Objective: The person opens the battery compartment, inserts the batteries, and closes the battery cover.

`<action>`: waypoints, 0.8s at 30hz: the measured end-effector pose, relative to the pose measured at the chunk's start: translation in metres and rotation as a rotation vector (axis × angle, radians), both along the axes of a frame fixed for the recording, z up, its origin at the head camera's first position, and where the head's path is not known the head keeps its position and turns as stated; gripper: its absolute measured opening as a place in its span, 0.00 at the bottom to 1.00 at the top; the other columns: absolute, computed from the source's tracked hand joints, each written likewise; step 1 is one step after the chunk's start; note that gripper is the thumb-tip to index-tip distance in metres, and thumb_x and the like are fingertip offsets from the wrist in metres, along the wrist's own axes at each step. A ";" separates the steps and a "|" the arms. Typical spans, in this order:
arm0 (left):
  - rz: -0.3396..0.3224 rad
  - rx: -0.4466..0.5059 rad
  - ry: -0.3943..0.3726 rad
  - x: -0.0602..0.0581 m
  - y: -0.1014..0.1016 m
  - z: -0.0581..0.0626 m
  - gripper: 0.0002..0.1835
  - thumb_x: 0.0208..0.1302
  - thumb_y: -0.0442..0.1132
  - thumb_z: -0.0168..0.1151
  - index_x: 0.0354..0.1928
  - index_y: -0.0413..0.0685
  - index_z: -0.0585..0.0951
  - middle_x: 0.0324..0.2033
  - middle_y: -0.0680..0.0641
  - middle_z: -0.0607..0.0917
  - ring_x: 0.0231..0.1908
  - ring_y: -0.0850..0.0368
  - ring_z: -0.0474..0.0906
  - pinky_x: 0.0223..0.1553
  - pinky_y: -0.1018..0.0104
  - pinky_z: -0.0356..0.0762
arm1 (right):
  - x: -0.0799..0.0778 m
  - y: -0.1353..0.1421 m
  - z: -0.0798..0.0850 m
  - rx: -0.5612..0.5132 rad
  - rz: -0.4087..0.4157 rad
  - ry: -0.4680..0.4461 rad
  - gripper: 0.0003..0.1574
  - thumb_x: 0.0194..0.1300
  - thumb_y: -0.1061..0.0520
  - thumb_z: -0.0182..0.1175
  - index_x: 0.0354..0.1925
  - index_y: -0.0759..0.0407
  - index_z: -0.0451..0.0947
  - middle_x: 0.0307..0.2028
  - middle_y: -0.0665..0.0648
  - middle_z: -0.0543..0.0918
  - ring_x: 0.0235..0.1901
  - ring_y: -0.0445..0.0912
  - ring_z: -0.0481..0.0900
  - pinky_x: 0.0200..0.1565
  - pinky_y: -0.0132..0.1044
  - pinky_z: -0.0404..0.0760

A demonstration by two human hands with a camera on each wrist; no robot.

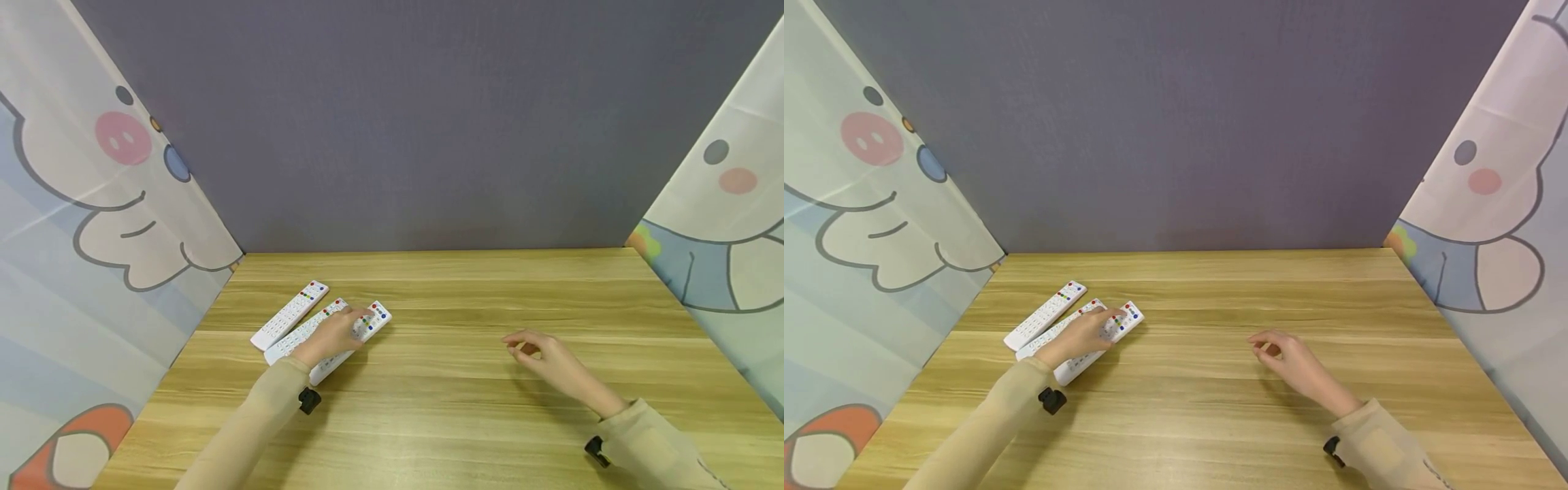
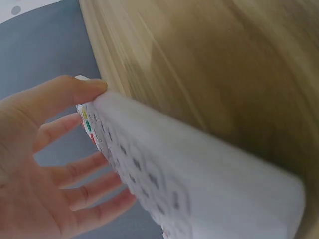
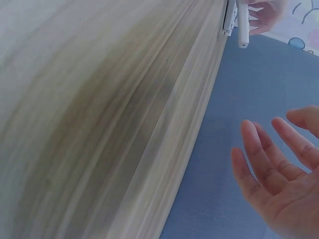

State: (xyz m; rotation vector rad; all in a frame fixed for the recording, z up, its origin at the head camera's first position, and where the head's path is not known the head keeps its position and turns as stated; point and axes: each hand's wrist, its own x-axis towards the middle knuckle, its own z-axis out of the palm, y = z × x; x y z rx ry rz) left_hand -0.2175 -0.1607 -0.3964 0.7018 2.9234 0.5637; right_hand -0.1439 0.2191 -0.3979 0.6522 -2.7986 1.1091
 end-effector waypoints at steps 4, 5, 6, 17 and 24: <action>0.010 -0.008 0.009 0.001 0.002 -0.003 0.32 0.42 0.32 0.66 0.55 0.49 0.72 0.54 0.41 0.71 0.39 0.48 0.74 0.35 0.59 0.76 | 0.000 0.000 -0.001 -0.011 0.001 0.000 0.15 0.61 0.58 0.55 0.45 0.63 0.75 0.37 0.55 0.80 0.31 0.38 0.75 0.28 0.30 0.77; 0.016 -0.014 0.007 0.001 0.002 -0.004 0.32 0.42 0.33 0.66 0.55 0.49 0.72 0.54 0.40 0.71 0.41 0.46 0.73 0.37 0.57 0.76 | 0.000 0.000 -0.001 -0.013 0.002 0.001 0.15 0.61 0.58 0.55 0.45 0.63 0.75 0.37 0.56 0.81 0.31 0.38 0.75 0.28 0.30 0.77; 0.021 -0.017 0.006 0.002 0.002 -0.004 0.31 0.42 0.33 0.66 0.55 0.49 0.72 0.54 0.40 0.71 0.43 0.45 0.73 0.39 0.55 0.76 | 0.000 0.000 -0.001 -0.012 0.001 0.001 0.14 0.61 0.58 0.55 0.45 0.63 0.75 0.37 0.55 0.80 0.31 0.38 0.75 0.28 0.30 0.77; 0.026 -0.041 0.015 -0.001 0.005 -0.010 0.30 0.43 0.34 0.67 0.53 0.47 0.73 0.54 0.40 0.71 0.43 0.42 0.73 0.41 0.52 0.75 | 0.000 0.000 -0.002 -0.005 -0.003 -0.009 0.15 0.61 0.57 0.54 0.45 0.62 0.75 0.38 0.55 0.80 0.32 0.39 0.75 0.29 0.30 0.77; 0.030 -0.058 -0.012 -0.001 0.005 -0.012 0.29 0.44 0.35 0.67 0.53 0.47 0.73 0.54 0.38 0.71 0.46 0.39 0.71 0.42 0.48 0.74 | 0.000 0.000 -0.002 -0.005 0.005 -0.030 0.15 0.62 0.57 0.54 0.46 0.62 0.75 0.39 0.56 0.80 0.33 0.40 0.75 0.30 0.30 0.77</action>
